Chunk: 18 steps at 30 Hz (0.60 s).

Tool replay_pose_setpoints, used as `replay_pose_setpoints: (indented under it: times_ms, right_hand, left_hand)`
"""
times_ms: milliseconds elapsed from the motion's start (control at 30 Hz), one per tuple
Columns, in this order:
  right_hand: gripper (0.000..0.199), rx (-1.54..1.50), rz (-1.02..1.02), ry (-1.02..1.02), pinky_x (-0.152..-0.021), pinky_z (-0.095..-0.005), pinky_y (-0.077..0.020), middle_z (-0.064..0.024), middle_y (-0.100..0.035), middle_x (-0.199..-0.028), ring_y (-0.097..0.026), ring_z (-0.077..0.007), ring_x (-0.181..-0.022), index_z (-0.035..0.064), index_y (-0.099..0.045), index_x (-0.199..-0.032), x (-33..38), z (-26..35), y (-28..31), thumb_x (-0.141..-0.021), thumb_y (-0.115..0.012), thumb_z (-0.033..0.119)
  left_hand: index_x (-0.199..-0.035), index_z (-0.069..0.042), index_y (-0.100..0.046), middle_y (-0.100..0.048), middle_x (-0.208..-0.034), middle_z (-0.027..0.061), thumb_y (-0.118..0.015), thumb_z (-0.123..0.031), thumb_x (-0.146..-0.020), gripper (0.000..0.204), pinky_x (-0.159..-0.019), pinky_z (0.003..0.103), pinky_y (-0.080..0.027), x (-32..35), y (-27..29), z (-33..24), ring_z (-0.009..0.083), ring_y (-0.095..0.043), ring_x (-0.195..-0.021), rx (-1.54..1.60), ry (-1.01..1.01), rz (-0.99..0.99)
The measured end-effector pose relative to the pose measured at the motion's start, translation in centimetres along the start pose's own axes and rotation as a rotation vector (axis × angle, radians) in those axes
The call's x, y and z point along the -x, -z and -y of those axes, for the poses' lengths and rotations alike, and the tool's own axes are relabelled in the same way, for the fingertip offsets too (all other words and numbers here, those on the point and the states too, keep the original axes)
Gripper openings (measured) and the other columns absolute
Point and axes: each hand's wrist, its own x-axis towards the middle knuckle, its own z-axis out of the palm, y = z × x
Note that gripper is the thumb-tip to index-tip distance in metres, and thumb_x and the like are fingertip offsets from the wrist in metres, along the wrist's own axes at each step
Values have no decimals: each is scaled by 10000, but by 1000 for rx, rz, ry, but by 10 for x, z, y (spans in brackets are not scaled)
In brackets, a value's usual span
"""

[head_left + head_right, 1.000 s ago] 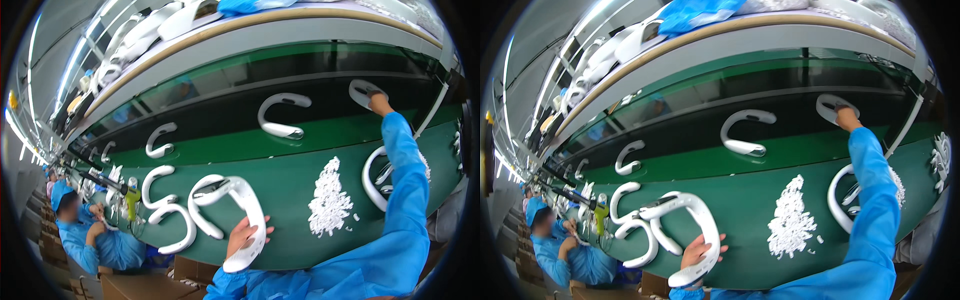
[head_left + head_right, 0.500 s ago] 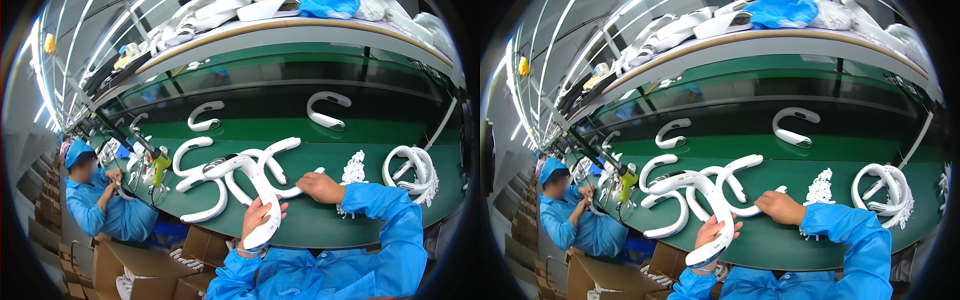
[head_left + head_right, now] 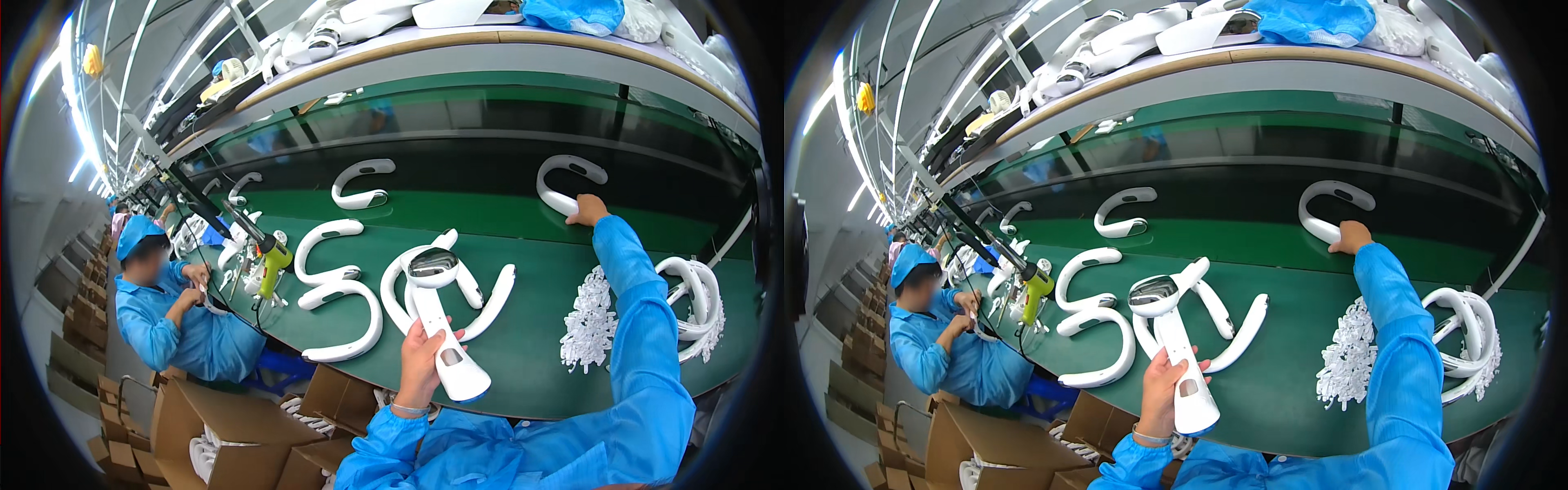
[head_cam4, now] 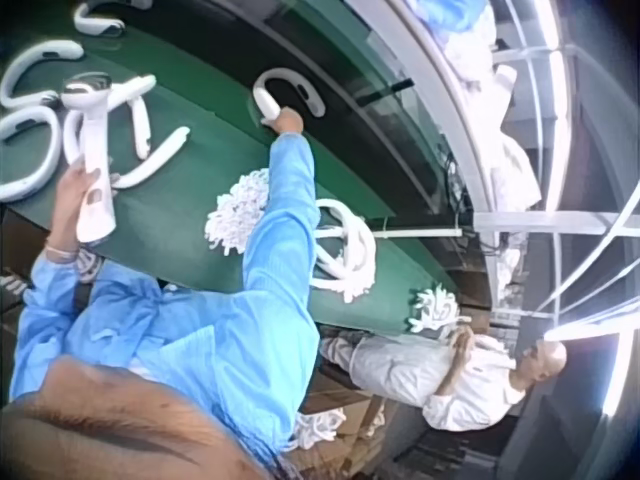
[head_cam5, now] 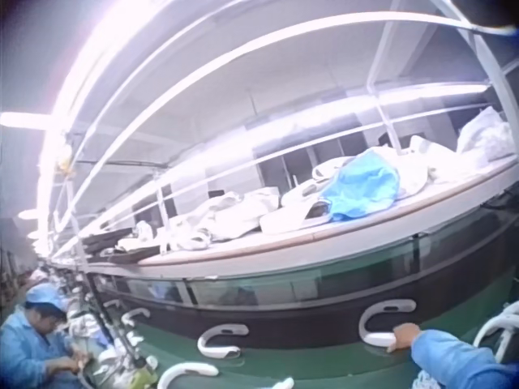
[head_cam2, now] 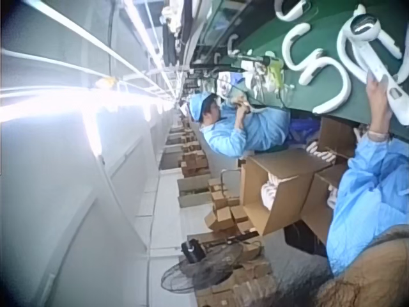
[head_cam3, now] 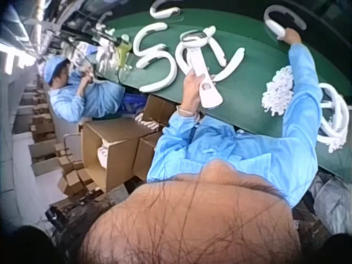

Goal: The recorder is assembling white plastic massager components, attaching small white clips or pins to the curved frames on an industrial assembly bench.

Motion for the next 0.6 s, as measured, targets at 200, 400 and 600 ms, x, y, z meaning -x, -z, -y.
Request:
replay_pose_setpoints:
  times_ms: [200, 400, 600]
  right_hand:
    - [416, -146, -242, 303, -794, -431, -473, -154, -639, -941, -605, -347, -913, 70, -621, -972, 48, 51, 44, -596, -783, 142]
    - [294, -110, -422, 952, -675, -416, -475, -68, -624, -799, -621, -284, -782, 100, -619, -900, 117, 194, 72, -620, -705, 75]
    - [171, -441, -260, 1074, -728, -413, -425, -73, -628, -815, -596, -267, -857, 88, -611, -859, 140, 301, 38, -691, -643, 83]
  left_hand:
    - [-1272, 13, -400, -528, -1158, 151, -481, 16, -857, 423, -704, 394, -590, -7, -2, 5, 292, -635, -948, -29, -40, -2]
    - [-1265, 13, -411, -538, -1146, 142, -492, -1, -859, 415, -705, 386, -588, 12, -11, 0, 287, -634, -950, -55, -71, 26]
    - [-1248, 22, -424, -549, -1133, 140, -506, -18, -863, 395, -698, 378, -585, 37, -3, -5, 273, -638, -926, -17, -129, 6]
